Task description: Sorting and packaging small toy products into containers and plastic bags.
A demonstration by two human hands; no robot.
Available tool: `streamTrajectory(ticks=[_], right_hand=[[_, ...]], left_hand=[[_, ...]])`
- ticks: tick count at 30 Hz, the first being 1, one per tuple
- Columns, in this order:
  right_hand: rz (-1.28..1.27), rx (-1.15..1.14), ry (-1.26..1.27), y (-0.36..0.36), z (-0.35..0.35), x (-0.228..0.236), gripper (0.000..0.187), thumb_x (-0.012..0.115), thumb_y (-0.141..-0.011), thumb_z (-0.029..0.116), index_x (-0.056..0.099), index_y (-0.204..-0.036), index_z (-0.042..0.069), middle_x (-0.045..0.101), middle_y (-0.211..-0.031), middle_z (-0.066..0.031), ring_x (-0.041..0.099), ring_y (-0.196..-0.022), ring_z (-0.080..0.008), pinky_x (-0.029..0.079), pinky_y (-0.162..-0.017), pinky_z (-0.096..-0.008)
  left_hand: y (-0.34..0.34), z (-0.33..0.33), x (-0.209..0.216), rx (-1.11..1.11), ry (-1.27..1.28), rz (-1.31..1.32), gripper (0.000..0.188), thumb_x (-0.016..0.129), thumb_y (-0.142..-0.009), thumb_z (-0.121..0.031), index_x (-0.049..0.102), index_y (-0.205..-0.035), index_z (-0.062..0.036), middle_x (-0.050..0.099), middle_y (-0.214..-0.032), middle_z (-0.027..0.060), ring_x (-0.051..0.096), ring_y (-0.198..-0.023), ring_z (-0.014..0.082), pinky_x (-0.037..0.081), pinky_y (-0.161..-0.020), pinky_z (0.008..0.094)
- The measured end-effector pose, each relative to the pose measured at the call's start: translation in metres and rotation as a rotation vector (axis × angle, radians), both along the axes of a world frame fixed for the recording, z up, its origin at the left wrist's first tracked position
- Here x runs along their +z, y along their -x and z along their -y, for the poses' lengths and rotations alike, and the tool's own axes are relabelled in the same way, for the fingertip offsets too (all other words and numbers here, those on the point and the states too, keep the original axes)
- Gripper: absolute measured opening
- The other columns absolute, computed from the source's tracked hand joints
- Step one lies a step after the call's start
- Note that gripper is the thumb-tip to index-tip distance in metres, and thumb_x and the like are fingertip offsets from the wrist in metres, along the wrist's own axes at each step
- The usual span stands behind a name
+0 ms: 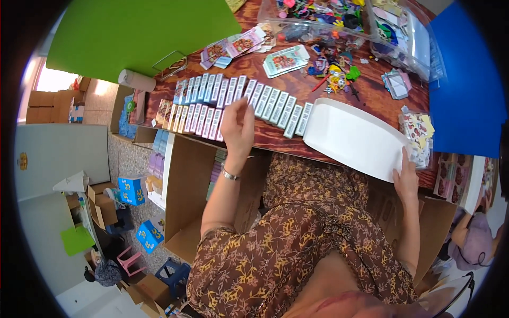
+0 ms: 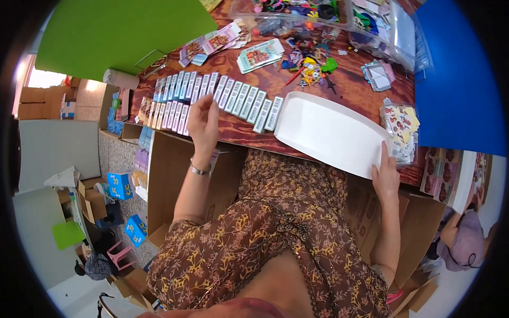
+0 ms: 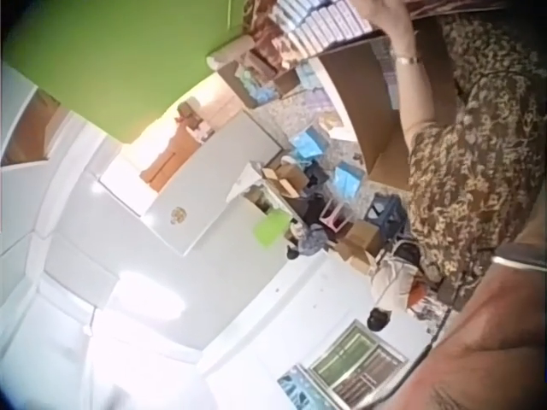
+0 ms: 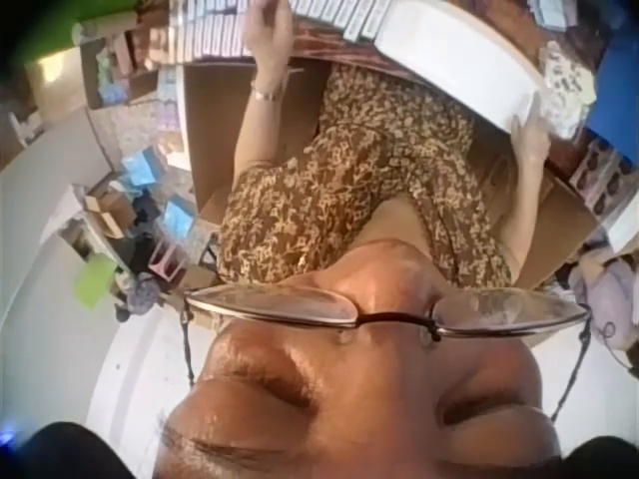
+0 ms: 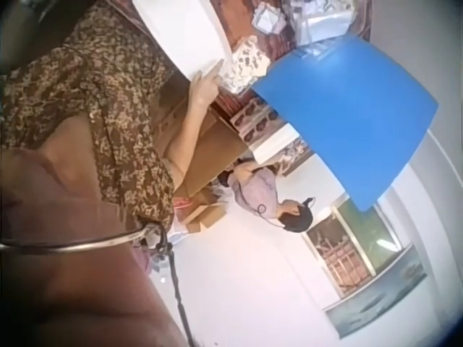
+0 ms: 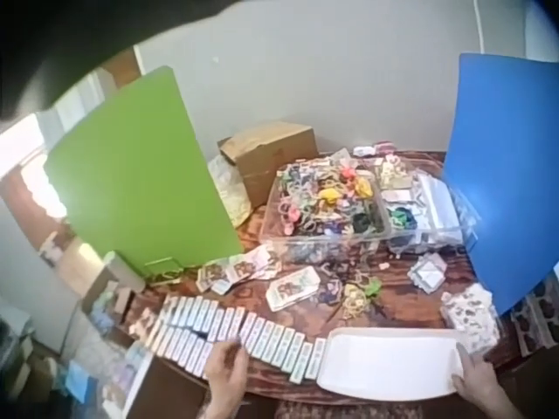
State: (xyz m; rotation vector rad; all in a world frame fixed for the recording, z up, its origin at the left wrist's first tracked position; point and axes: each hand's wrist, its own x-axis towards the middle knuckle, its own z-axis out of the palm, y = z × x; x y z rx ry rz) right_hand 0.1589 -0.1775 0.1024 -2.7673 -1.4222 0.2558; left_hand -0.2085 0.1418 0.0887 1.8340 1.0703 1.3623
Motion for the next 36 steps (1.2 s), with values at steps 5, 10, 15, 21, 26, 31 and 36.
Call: streamTrajectory(ticks=[5,10,15,21,26,31,36], right_hand=[[0.352,0.078,0.168,0.042,-0.069,0.023,0.068,0.073,-0.085,0.037,0.047,-0.145,0.020,0.063,-0.089,-0.0099,0.068,-0.071,-0.0266,0.057,-0.064,-0.0432],[0.092,0.597,-0.304,0.079,-0.145,-0.003,0.065,0.073,-0.085,0.037,0.050,-0.142,0.019,0.064,-0.100,-0.0119,0.065,-0.085,-0.0299,0.055,-0.073,-0.0409],[-0.080,0.759,-0.341,0.162,-0.201,-0.022,0.072,0.075,-0.081,0.045,0.050,-0.143,0.019,0.063,-0.106,-0.0100,0.060,-0.097,-0.0287,0.053,-0.075,-0.0415],[0.042,0.628,-0.334,0.181,-0.214,-0.038,0.083,0.077,-0.072,0.055,0.052,-0.141,0.017,0.056,-0.094,-0.0078,0.056,-0.090,-0.0254,0.049,-0.066,-0.0398],[-0.039,0.628,-0.435,0.169,-0.221,-0.045,0.073,0.076,-0.079,0.048,0.053,-0.140,0.015,0.059,-0.098,-0.0092,0.058,-0.090,-0.0283,0.050,-0.072,-0.0399],[-0.337,0.507,-0.568,0.134,-0.243,-0.041,0.053,0.065,-0.091,0.034,0.053,-0.135,0.006,0.067,-0.110,-0.0183,0.067,-0.100,-0.0315,0.052,-0.085,-0.0400],[-0.688,0.324,-0.298,0.097,-0.303,0.013,0.057,0.059,-0.094,0.050,0.052,-0.135,0.011,0.066,-0.122,-0.0206,0.065,-0.112,-0.0350,0.051,-0.091,-0.0427]], left_hand=[[0.025,0.037,-0.049,0.075,0.377,-0.023,0.032,0.066,-0.095,-0.007,0.056,-0.125,0.0027,0.064,-0.104,0.0056,0.061,-0.093,0.0084,0.053,-0.078,0.0227],[0.012,0.033,-0.072,0.021,0.332,-0.044,0.041,0.067,-0.094,-0.008,0.051,-0.130,0.0040,0.059,-0.112,0.0109,0.062,-0.090,0.0124,0.054,-0.072,0.0240],[0.008,0.032,-0.079,0.018,0.268,-0.052,0.048,0.070,-0.091,-0.009,0.048,-0.131,0.0038,0.056,-0.111,0.0133,0.062,-0.087,0.0169,0.056,-0.071,0.0278],[0.001,0.033,-0.092,0.021,0.405,0.098,0.054,0.073,-0.088,-0.008,0.046,-0.132,0.0037,0.054,-0.113,0.0132,0.060,-0.095,0.0180,0.057,-0.072,0.0262],[0.008,0.032,-0.094,-0.068,0.454,0.056,0.050,0.075,-0.086,-0.009,0.052,-0.129,0.0038,0.054,-0.115,0.0110,0.057,-0.097,0.0150,0.053,-0.078,0.0263],[-0.008,0.029,-0.052,-0.222,0.531,0.255,0.045,0.070,-0.091,-0.007,0.053,-0.131,0.0035,0.060,-0.120,0.0099,0.060,-0.104,0.0135,0.050,-0.085,0.0265],[-0.024,0.016,-0.001,-0.307,0.762,0.429,0.044,0.061,-0.097,-0.005,0.048,-0.137,0.0067,0.062,-0.125,0.0106,0.061,-0.110,0.0142,0.048,-0.098,0.0280]])
